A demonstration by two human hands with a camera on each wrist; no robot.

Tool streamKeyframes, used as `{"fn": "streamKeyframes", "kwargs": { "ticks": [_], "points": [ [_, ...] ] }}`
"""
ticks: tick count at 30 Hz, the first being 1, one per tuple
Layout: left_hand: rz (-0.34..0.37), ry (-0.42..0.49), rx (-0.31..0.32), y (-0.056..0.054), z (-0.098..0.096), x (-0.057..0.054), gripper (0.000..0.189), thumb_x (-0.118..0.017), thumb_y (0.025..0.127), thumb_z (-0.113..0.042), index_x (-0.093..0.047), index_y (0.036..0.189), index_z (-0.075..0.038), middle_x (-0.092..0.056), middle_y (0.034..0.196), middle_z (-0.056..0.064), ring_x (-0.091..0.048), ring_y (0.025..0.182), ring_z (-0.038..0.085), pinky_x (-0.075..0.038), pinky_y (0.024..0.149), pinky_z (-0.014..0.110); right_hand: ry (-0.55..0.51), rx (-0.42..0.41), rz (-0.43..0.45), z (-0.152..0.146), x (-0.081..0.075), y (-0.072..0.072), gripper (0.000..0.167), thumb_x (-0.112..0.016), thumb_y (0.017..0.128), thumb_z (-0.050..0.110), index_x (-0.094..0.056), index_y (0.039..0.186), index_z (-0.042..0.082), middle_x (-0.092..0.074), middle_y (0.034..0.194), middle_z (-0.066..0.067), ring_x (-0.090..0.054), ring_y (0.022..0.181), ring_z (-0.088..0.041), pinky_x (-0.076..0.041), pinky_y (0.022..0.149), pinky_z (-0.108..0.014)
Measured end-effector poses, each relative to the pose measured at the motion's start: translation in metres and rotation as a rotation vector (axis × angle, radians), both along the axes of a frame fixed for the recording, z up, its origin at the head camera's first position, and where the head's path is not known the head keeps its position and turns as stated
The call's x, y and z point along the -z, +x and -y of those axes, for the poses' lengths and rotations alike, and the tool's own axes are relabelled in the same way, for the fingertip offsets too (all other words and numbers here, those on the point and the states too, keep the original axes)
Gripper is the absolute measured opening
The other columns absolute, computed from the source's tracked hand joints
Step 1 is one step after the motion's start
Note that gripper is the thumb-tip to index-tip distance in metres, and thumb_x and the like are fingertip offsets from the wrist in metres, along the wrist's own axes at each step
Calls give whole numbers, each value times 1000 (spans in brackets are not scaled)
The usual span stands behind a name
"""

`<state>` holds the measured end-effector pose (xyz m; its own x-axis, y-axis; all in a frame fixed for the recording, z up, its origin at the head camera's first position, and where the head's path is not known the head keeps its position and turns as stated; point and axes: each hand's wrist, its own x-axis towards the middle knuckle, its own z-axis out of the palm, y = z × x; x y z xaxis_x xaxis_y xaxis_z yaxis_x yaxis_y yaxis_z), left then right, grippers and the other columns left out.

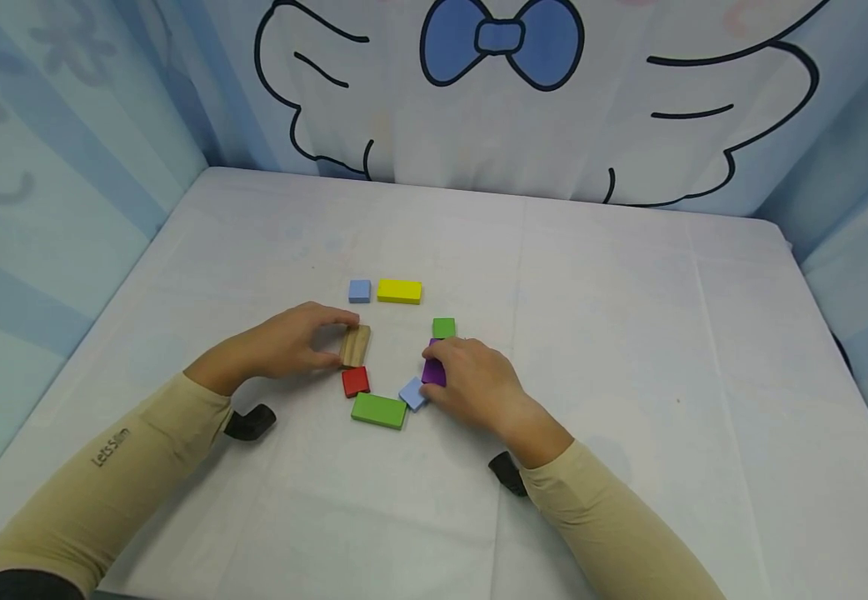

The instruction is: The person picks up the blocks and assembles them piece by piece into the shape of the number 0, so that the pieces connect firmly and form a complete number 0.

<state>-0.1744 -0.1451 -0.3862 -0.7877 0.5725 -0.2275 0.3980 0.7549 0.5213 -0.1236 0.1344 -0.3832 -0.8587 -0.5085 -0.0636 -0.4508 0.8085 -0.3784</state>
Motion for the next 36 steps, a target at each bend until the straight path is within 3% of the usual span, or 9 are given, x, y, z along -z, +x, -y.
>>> {"fn": "streamKeyframes", "kwargs": {
  "ticks": [8, 17, 36],
  "points": [
    [-28, -18, -79, -5, -2, -8, 58, -73, 92, -21, -52, 145, -9, -51, 146, 12, -44, 134, 30, -36, 111, 47, 0, 0, -4, -1, 0, 0, 41, -76, 89, 24, -67, 123, 4, -67, 118, -12, -62, 102, -27, -52, 86, -42],
    [-77, -5, -147, -21, -4, -12, 60, -72, 93, -20, -49, 147, -8, -48, 149, 11, -41, 137, 30, -33, 113, 47, 4, -4, -6, -2, 0, 0, 40, -76, 89, 24, -66, 123, 4, -67, 118, -12, -62, 101, -27, -52, 85, -42],
    [-1, -24, -307, -51, -8, -2, 57, -70, 95, -19, -49, 147, -10, -48, 147, 11, -45, 132, 29, -37, 110, 44, 7, 5, 3, 0, -1, 2, 44, -77, 88, 26, -66, 125, 4, -67, 120, -12, -62, 102, -27, -52, 86, -42]
  ]
}}
